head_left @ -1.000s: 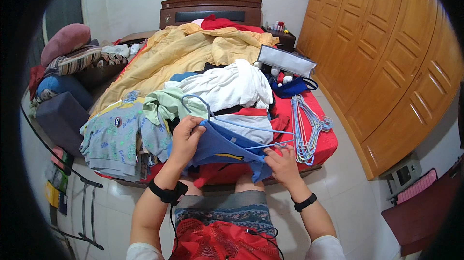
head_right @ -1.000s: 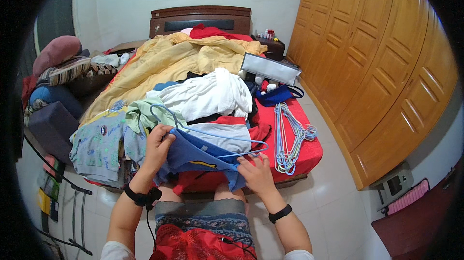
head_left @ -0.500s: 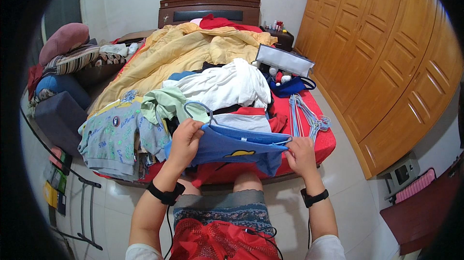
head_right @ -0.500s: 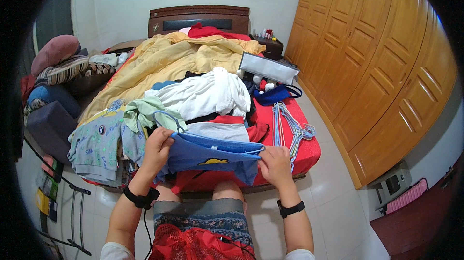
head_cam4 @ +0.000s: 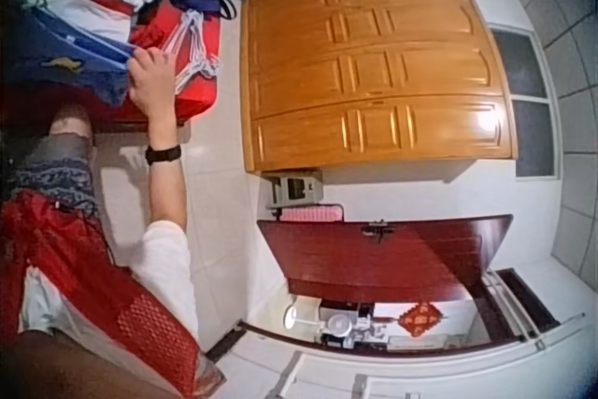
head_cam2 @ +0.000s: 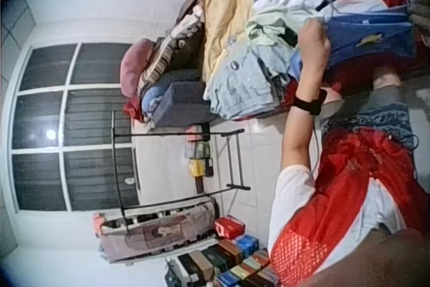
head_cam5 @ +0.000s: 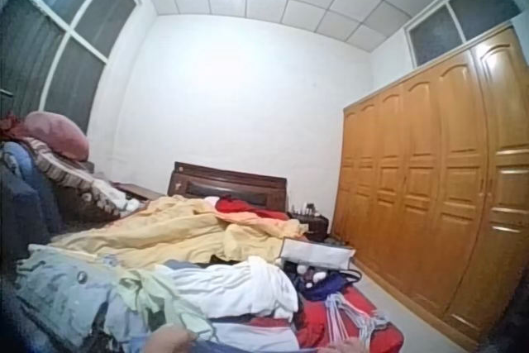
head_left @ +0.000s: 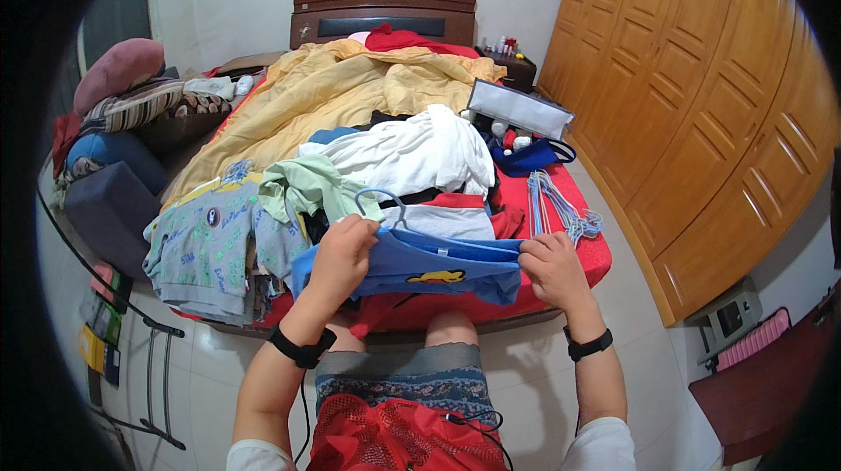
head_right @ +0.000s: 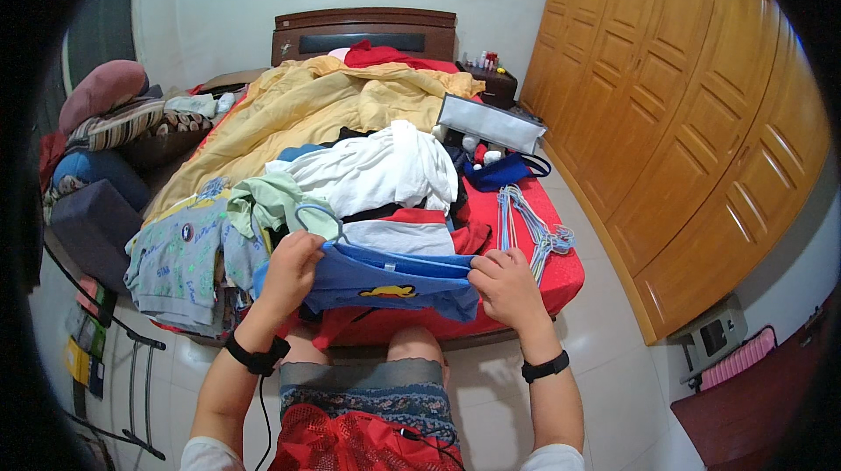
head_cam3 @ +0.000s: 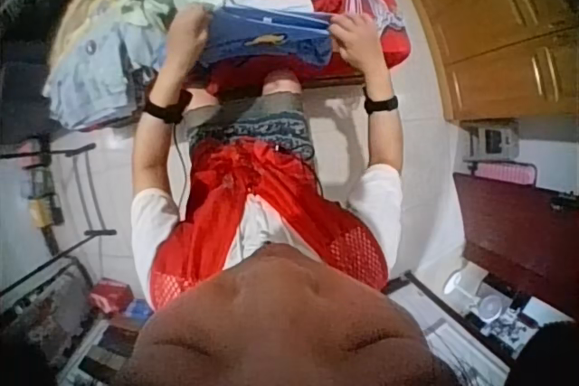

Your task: The person hangs several small items of clothing one by one onto hangers from a pile on a bed.

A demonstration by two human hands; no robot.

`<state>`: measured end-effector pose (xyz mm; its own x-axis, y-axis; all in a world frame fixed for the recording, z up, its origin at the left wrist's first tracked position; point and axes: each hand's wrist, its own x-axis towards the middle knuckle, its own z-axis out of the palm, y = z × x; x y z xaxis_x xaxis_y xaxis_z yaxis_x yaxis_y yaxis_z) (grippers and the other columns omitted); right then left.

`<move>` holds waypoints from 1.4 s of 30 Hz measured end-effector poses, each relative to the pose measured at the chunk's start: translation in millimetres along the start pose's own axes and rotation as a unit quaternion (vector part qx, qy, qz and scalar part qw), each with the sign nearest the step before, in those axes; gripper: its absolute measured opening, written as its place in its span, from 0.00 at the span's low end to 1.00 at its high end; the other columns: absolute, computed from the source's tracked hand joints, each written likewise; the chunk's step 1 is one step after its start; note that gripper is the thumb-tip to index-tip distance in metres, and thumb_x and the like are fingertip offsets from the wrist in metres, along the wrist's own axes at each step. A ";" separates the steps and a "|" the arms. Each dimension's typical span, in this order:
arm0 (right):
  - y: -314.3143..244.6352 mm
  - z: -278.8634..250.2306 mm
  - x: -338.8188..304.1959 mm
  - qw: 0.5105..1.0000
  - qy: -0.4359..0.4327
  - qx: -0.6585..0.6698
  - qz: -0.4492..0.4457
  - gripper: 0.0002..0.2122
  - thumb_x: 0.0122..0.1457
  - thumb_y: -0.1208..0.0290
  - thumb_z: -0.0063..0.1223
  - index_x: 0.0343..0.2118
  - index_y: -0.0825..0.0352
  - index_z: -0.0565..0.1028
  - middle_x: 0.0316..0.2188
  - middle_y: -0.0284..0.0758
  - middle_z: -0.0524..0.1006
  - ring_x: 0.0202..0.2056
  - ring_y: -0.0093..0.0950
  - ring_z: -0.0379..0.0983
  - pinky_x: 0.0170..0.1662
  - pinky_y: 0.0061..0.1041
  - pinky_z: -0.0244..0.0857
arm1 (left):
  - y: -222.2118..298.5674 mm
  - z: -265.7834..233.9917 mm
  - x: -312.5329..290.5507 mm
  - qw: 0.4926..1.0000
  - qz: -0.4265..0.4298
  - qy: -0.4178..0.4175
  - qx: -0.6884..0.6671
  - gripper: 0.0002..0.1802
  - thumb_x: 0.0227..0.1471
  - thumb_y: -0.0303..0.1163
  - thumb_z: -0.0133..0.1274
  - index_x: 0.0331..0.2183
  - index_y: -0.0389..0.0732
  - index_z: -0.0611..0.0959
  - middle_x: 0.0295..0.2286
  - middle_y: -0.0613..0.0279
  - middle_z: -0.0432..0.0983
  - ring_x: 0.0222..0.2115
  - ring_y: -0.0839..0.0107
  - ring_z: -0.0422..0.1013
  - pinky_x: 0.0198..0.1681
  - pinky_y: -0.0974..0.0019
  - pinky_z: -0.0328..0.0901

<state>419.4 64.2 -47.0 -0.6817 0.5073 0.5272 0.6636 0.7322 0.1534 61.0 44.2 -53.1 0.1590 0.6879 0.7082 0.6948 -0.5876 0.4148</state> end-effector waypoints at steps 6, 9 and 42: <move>-15.3 10.7 9.9 0.997 0.008 0.079 0.015 0.10 0.43 0.78 0.54 0.31 0.66 0.71 0.37 0.37 0.73 0.39 0.38 0.71 0.43 0.36 0.64 | 15.4 10.8 2.5 0.999 0.026 -0.016 0.013 0.09 0.43 0.19 0.52 0.32 0.37 0.78 0.25 0.54 0.71 0.29 0.52 0.69 0.33 0.56 0.63; -36.8 14.9 17.6 0.966 0.018 0.241 0.087 0.12 0.47 0.77 0.55 0.38 0.67 0.73 0.42 0.40 0.73 0.45 0.43 0.71 0.51 0.38 0.63 | 15.3 16.5 1.4 1.000 0.016 -0.016 -0.008 0.09 0.44 0.20 0.52 0.32 0.37 0.78 0.26 0.54 0.71 0.30 0.52 0.69 0.33 0.56 0.63; -27.4 23.0 47.0 0.913 0.170 0.258 0.267 0.05 0.51 0.73 0.54 0.30 0.66 0.78 0.26 0.36 0.76 0.34 0.36 0.72 0.39 0.34 0.61 | -29.6 -80.5 -24.8 0.990 -0.125 -0.043 -0.057 0.09 0.53 0.28 0.52 0.35 0.33 0.76 0.30 0.50 0.71 0.34 0.53 0.69 0.39 0.61 0.64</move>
<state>362.0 78.4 -45.7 -0.1097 0.7489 0.6535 0.5810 0.5818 -0.5692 -19.9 10.3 -37.0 0.0546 0.8491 0.5253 0.6367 -0.4349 0.6368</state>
